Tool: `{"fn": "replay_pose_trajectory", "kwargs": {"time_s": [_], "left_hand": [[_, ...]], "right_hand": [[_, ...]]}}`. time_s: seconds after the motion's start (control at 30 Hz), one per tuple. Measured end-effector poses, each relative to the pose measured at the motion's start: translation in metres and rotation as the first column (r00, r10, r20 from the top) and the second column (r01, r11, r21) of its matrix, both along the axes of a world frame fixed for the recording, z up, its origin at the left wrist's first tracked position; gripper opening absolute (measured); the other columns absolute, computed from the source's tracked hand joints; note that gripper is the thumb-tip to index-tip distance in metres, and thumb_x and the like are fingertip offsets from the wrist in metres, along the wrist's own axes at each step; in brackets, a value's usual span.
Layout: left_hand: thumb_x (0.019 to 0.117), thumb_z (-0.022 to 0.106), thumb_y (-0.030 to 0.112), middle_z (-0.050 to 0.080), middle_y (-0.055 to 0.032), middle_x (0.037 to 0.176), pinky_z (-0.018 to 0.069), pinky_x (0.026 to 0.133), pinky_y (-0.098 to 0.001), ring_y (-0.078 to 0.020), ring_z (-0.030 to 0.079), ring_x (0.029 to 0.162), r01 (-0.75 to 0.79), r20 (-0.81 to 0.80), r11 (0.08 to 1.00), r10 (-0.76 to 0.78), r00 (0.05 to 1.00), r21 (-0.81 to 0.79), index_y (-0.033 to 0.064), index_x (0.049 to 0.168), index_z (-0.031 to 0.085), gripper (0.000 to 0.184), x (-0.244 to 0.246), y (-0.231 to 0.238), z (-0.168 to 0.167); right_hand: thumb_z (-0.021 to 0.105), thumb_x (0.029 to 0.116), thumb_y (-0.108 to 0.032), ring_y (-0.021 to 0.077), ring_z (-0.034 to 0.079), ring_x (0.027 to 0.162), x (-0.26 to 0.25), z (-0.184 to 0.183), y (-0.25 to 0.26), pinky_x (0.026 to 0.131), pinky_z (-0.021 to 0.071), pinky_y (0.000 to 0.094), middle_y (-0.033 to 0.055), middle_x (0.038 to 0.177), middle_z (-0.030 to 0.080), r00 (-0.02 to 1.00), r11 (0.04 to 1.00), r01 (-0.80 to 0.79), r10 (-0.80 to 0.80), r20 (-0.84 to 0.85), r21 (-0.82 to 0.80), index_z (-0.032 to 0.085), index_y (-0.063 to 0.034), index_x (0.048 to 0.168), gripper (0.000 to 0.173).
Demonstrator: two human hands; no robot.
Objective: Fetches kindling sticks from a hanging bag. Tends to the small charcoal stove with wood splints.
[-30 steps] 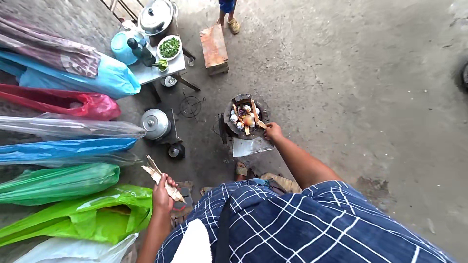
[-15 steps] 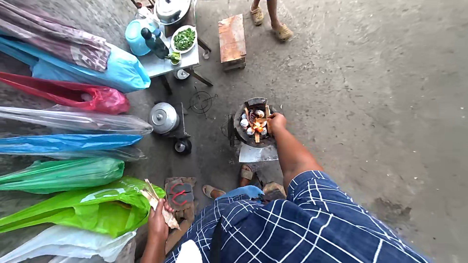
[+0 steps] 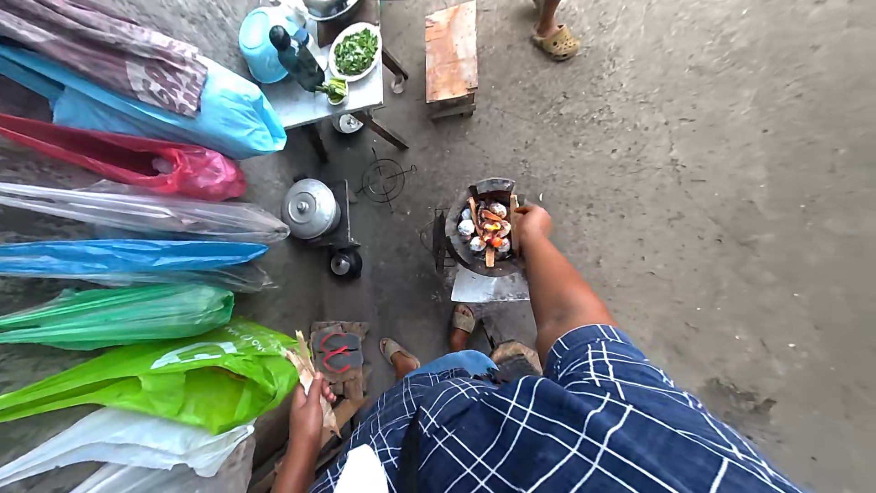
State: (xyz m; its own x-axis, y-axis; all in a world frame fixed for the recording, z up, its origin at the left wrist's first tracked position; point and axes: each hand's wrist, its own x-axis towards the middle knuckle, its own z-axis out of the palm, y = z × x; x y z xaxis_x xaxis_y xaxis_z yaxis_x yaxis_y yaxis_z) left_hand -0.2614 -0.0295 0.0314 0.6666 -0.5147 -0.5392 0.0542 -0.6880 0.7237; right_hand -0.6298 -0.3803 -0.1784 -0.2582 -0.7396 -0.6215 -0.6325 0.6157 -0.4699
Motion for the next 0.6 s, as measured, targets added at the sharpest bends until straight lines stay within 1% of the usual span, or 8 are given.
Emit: {"fn": "replay_pose_trajectory", "kwargs": {"time_s": [0.13, 0.27, 0.33, 0.37, 0.43, 0.47, 0.53, 0.6], "left_hand": [[0.1085, 0.043, 0.013, 0.054, 0.0011, 0.074, 0.0553, 0.065, -0.0228, -0.0059, 0.059, 0.062, 0.146, 0.013, 0.989, -0.147, 0.989, 0.014, -0.0043, 0.122, 0.048, 0.023, -0.005, -0.016, 0.000], [0.1086, 0.045, 0.012, 0.053, -0.0004, 0.076, 0.0537, 0.065, -0.0227, -0.0065, 0.057, 0.063, 0.285, -0.056, 0.957, -0.281, 0.958, 0.063, -0.0065, 0.127, 0.049, 0.027, -0.009, -0.034, 0.003], [0.1085, 0.047, 0.015, 0.053, -0.0006, 0.076, 0.0527, 0.065, -0.0231, -0.0067, 0.056, 0.063, 0.391, -0.076, 0.915, -0.385, 0.920, 0.100, -0.0055, 0.126, 0.049, 0.027, -0.009, -0.042, 0.001], [0.1087, 0.047, 0.017, 0.053, -0.0022, 0.079, 0.0514, 0.065, -0.0245, -0.0077, 0.055, 0.065, 0.452, -0.083, 0.883, -0.445, 0.892, 0.129, -0.0054, 0.129, 0.050, 0.030, -0.010, -0.047, 0.001], [0.1088, 0.050, 0.021, 0.057, -0.0081, 0.088, 0.0508, 0.069, -0.0309, -0.0127, 0.056, 0.071, 0.572, -0.095, 0.801, -0.565, 0.820, 0.177, -0.0043, 0.135, 0.051, 0.037, -0.009, -0.056, -0.001], [0.1087, 0.050, 0.023, 0.059, -0.0100, 0.092, 0.0509, 0.072, -0.0333, -0.0144, 0.056, 0.074, 0.627, -0.096, 0.756, -0.621, 0.778, 0.188, -0.0035, 0.135, 0.052, 0.037, -0.009, -0.061, -0.002], [0.1082, 0.051, 0.024, 0.059, -0.0098, 0.092, 0.0500, 0.073, -0.0348, -0.0149, 0.056, 0.075, 0.720, -0.097, 0.668, -0.717, 0.690, 0.189, -0.0022, 0.132, 0.055, 0.035, -0.012, -0.071, 0.000], [0.1080, 0.052, 0.024, 0.060, -0.0105, 0.093, 0.0494, 0.074, -0.0362, -0.0160, 0.056, 0.076, 0.809, -0.114, 0.559, -0.805, 0.582, 0.180, -0.0020, 0.129, 0.056, 0.034, -0.016, -0.080, 0.006]], "right_hand": [[0.051, 0.1049, -0.012, 0.0472, 0.061, 0.125, -0.021, 0.021, 0.015, 0.104, 0.0448, 0.0682, 0.0279, 0.129, 0.066, 0.994, 0.982, 0.106, -0.099, 0.051, -0.159, 0.067, -0.0024, 0.129, 0.031], [0.051, 0.1053, -0.011, 0.0441, 0.063, 0.123, -0.025, 0.043, 0.052, 0.106, 0.0455, 0.0630, 0.0277, 0.127, 0.067, 0.992, 0.939, 0.109, -0.083, 0.093, -0.325, 0.066, 0.0032, 0.128, 0.031], [0.053, 0.1048, -0.010, 0.0425, 0.066, 0.118, -0.010, 0.055, 0.078, 0.104, 0.0489, 0.0599, 0.0275, 0.125, 0.068, 0.988, 0.918, 0.051, 0.011, 0.154, -0.394, 0.066, 0.0056, 0.127, 0.030], [0.054, 0.1048, -0.010, 0.0411, 0.066, 0.116, 0.003, 0.064, 0.092, 0.103, 0.0503, 0.0576, 0.0274, 0.124, 0.068, 0.976, 0.908, 0.000, 0.091, 0.196, -0.419, 0.065, 0.0072, 0.126, 0.029], [0.057, 0.1029, -0.007, 0.0376, 0.069, 0.111, 0.032, 0.086, 0.121, 0.101, 0.0531, 0.0545, 0.0252, 0.121, 0.070, 0.916, 0.878, -0.149, 0.295, 0.270, -0.455, 0.068, 0.0071, 0.121, 0.025], [0.060, 0.1024, -0.007, 0.0350, 0.070, 0.109, 0.047, 0.102, 0.134, 0.100, 0.0540, 0.0527, 0.0231, 0.119, 0.071, 0.861, 0.860, -0.236, 0.401, 0.314, -0.453, 0.069, 0.0055, 0.119, 0.023], [0.066, 0.1013, -0.013, 0.0288, 0.070, 0.105, 0.076, 0.129, 0.155, 0.097, 0.0561, 0.0471, 0.0191, 0.118, 0.071, 0.715, 0.812, -0.380, 0.561, 0.417, -0.442, 0.067, 0.0022, 0.126, 0.029], [0.072, 0.0989, -0.018, 0.0277, 0.071, 0.100, 0.098, 0.155, 0.175, 0.091, 0.0578, 0.0448, 0.0200, 0.120, 0.069, 0.597, 0.782, -0.428, 0.621, 0.508, -0.454, 0.056, -0.0002, 0.142, 0.049]]}}
